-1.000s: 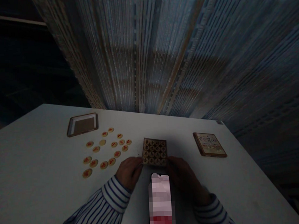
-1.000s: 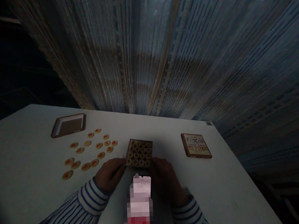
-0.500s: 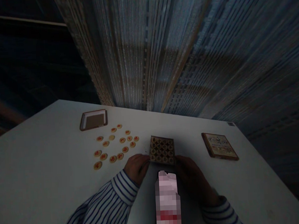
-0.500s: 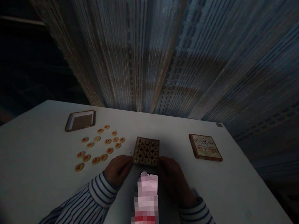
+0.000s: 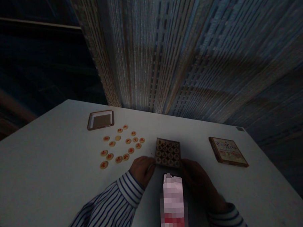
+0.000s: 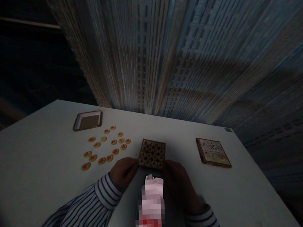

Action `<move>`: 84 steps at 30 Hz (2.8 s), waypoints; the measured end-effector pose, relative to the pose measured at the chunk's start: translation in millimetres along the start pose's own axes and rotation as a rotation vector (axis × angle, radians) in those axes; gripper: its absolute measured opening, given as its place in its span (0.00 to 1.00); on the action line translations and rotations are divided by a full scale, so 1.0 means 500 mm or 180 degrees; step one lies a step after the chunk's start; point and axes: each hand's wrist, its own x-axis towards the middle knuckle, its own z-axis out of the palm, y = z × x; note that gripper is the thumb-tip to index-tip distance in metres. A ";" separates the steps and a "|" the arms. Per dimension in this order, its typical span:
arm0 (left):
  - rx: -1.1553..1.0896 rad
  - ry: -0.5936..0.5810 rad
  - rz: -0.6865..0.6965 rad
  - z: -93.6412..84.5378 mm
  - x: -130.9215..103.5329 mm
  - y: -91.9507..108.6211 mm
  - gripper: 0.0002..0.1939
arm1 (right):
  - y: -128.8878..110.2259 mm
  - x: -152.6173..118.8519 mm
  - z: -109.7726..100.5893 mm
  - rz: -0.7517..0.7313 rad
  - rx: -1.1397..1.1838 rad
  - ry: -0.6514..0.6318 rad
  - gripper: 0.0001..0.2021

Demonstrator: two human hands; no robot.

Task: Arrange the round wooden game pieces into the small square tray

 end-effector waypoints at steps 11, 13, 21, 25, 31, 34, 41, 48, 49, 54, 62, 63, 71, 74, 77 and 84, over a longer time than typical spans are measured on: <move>-0.0104 -0.0062 -0.0189 0.012 -0.008 -0.008 0.12 | -0.018 0.000 -0.008 0.0186 0.0128 0.0155 0.14; -0.0108 -0.0034 -0.0167 0.011 -0.007 -0.011 0.12 | -0.020 0.001 -0.009 0.0173 0.0133 0.0160 0.14; -0.0011 0.0123 -0.0209 0.004 -0.021 -0.013 0.12 | -0.019 -0.002 -0.006 0.0090 0.0148 0.0263 0.14; 0.0003 0.0093 -0.0276 -0.007 -0.034 -0.005 0.13 | -0.024 -0.002 -0.007 0.0085 0.0175 0.0289 0.14; 0.0101 0.0117 -0.0292 -0.025 -0.049 0.001 0.13 | -0.027 -0.002 -0.013 -0.0141 0.0000 0.0413 0.14; 0.0170 0.0176 -0.0317 -0.036 -0.048 0.001 0.12 | -0.025 -0.003 -0.011 -0.0289 -0.0133 0.0579 0.14; 0.0352 0.0042 -0.0384 -0.074 -0.020 -0.010 0.11 | -0.035 0.010 -0.008 -0.0531 -0.0483 0.0760 0.13; 0.0863 -0.0307 -0.0694 -0.105 0.044 -0.025 0.10 | -0.061 0.030 -0.017 -0.0719 -0.0699 0.0776 0.13; 0.0938 -0.0351 -0.0704 -0.108 0.054 -0.026 0.10 | -0.064 0.033 -0.019 -0.0750 -0.0719 0.0782 0.12; 0.1190 -0.0445 -0.0867 -0.109 0.076 -0.034 0.09 | -0.080 0.052 -0.028 -0.0941 -0.0831 0.0718 0.12; 0.1255 0.0023 -0.0807 -0.086 0.056 -0.059 0.09 | -0.119 0.108 -0.035 -0.1086 -0.0945 0.0259 0.13; 0.1251 0.0031 -0.0796 -0.084 0.054 -0.060 0.10 | -0.126 0.117 -0.036 -0.1090 -0.0976 0.0174 0.13; 0.1319 -0.0172 -0.0930 -0.078 0.051 -0.063 0.12 | -0.158 0.167 -0.019 -0.1106 -0.0956 -0.0202 0.11; 0.1346 -0.0224 -0.0967 -0.075 0.052 -0.065 0.11 | -0.156 0.171 -0.007 -0.1139 -0.0803 -0.0303 0.12; 0.1402 -0.0194 -0.0947 -0.070 0.052 -0.069 0.11 | -0.150 0.172 0.001 -0.1169 -0.0797 -0.0353 0.12; 0.1519 -0.0171 -0.0909 -0.065 0.056 -0.065 0.10 | -0.144 0.173 -0.003 -0.1163 -0.0810 -0.0357 0.12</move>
